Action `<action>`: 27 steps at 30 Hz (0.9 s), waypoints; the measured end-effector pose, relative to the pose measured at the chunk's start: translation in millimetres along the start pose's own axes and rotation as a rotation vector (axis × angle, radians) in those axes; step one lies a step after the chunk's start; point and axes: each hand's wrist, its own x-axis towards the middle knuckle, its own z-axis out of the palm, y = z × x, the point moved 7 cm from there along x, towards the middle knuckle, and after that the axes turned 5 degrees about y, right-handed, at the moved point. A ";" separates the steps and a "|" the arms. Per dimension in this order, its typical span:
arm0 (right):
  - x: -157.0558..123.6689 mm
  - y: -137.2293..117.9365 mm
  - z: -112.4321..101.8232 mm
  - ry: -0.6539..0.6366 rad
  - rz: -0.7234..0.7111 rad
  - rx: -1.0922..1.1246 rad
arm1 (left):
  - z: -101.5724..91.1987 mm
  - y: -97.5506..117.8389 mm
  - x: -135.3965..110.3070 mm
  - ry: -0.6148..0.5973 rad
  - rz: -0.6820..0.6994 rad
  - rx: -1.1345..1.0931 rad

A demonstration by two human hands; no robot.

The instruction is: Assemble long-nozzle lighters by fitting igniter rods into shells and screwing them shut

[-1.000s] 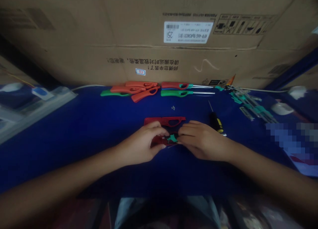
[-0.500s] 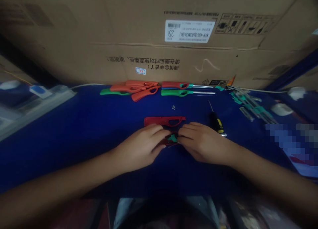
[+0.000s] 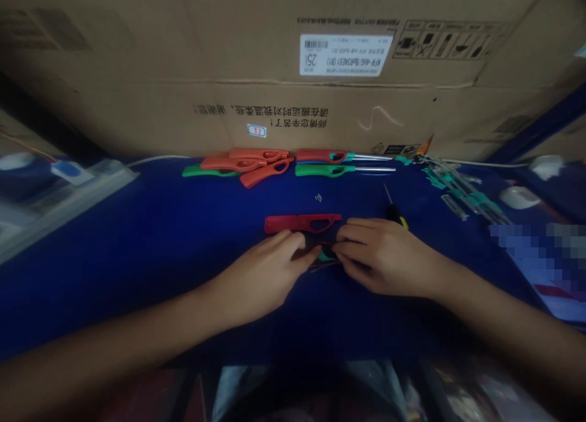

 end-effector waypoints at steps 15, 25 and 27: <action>-5.4 -3.5 16.9 -0.179 -0.020 0.088 | -1.5 -1.7 0.1 0.029 0.010 -0.031; -5.3 7.0 9.8 -0.221 0.076 0.161 | -4.4 -2.7 -1.4 0.112 0.012 -0.072; -5.9 8.3 10.0 -0.230 0.085 0.181 | -5.6 -2.6 -1.6 0.130 0.018 -0.071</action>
